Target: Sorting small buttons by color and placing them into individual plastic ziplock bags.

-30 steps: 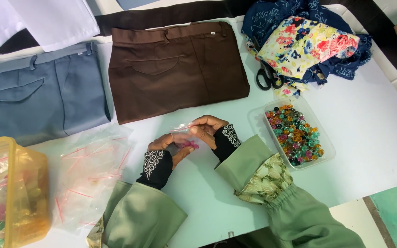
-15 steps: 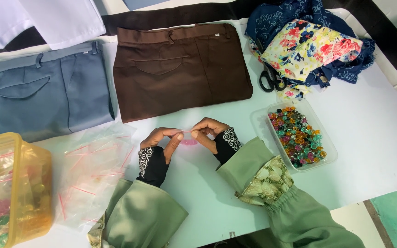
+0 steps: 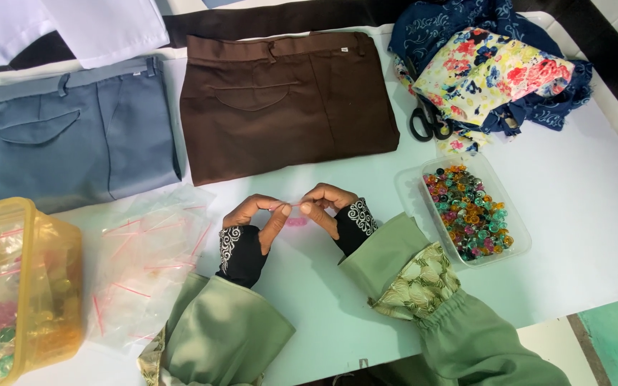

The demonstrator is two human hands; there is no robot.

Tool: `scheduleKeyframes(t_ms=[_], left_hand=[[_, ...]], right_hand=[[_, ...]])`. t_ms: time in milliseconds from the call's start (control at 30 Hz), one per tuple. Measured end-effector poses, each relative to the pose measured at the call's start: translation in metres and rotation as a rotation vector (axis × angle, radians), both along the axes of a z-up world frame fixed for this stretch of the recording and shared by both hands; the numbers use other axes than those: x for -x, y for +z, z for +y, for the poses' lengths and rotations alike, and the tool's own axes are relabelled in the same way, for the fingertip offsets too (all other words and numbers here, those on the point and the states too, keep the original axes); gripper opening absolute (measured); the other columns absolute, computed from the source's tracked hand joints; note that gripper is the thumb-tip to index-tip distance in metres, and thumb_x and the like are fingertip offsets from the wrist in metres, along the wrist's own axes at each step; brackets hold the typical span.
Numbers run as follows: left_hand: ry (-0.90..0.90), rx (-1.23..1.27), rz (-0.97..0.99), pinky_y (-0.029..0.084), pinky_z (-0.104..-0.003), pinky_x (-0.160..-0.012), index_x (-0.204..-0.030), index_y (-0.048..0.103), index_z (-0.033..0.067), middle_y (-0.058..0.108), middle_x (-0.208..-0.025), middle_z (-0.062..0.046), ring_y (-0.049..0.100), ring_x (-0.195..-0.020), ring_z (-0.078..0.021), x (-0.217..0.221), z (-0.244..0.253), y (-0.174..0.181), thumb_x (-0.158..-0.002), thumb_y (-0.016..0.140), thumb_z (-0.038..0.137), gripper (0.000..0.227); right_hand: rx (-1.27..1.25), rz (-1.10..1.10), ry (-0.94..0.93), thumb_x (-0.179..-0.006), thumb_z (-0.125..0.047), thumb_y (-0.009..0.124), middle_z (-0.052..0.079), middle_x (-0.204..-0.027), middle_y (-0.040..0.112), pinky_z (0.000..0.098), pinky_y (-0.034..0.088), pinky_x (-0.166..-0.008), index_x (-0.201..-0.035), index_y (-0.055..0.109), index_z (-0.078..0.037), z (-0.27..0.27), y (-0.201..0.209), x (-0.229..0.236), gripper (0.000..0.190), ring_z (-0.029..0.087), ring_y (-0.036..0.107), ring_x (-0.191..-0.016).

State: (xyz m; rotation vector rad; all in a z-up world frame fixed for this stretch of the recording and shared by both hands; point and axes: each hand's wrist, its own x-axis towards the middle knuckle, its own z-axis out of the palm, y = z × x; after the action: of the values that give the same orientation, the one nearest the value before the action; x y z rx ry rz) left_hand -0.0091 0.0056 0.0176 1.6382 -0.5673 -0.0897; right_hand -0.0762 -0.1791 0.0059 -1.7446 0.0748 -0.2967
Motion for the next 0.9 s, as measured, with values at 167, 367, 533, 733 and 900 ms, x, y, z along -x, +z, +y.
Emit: scheduleKeyframes(t_ms=[167,367,533,733,900], left_hand=[[0.000,-0.038,0.039,0.052,-0.037,-0.094,-0.092,0.075,0.0068,0.074,-0.083,-0.007,0.069,-0.085,-0.0152,0.000,-0.001,-0.001,-0.092,0.080,0.017,0.012],[0.001,-0.102,0.067,0.054,-0.036,-0.090,-0.092,0.074,0.0088,0.073,-0.080,-0.007,0.070,-0.081,-0.0159,0.000,-0.002,-0.001,-0.092,0.081,0.023,0.016],[-0.006,-0.094,0.170,0.056,-0.035,-0.085,-0.093,0.074,0.0108,0.069,-0.071,-0.006,0.064,-0.075,-0.0118,0.008,-0.003,0.017,-0.094,0.078,0.023,0.013],[-0.139,-0.017,0.273,0.058,-0.027,-0.069,-0.109,0.072,0.0066,0.076,-0.080,-0.011,0.073,-0.061,-0.0155,-0.003,-0.003,-0.008,-0.096,0.075,0.022,0.021],[-0.361,-0.107,0.251,0.057,-0.026,-0.079,-0.125,0.067,0.0023,0.076,-0.090,-0.010,0.073,-0.074,-0.0138,-0.017,0.007,0.001,-0.098,0.068,0.022,0.033]], right_hand=[[0.046,0.015,-0.001,-0.097,-0.021,0.075,0.003,-0.079,0.063,0.0292,0.050,-0.085,-0.098,0.075,-0.009,-0.002,0.004,0.000,0.012,0.011,0.054,-0.080],[0.079,-0.037,-0.008,-0.097,-0.019,0.074,0.004,-0.078,0.064,0.0292,0.049,-0.083,-0.094,0.075,-0.009,0.001,0.005,0.000,0.010,0.011,0.056,-0.078],[0.029,0.008,-0.003,-0.098,-0.022,0.073,0.003,-0.080,0.065,0.0303,0.048,-0.085,-0.099,0.074,-0.009,0.003,0.002,0.001,0.013,0.012,0.053,-0.082],[-0.017,0.089,-0.081,-0.099,-0.027,0.072,0.003,-0.078,0.066,0.0285,0.049,-0.079,-0.100,0.073,-0.011,0.002,0.008,0.004,0.016,0.010,0.054,-0.077],[-0.154,0.009,-0.142,-0.102,-0.023,0.068,0.010,-0.073,0.067,0.0297,0.056,-0.065,-0.103,0.069,-0.006,-0.004,0.003,0.000,0.017,0.015,0.062,-0.064]])
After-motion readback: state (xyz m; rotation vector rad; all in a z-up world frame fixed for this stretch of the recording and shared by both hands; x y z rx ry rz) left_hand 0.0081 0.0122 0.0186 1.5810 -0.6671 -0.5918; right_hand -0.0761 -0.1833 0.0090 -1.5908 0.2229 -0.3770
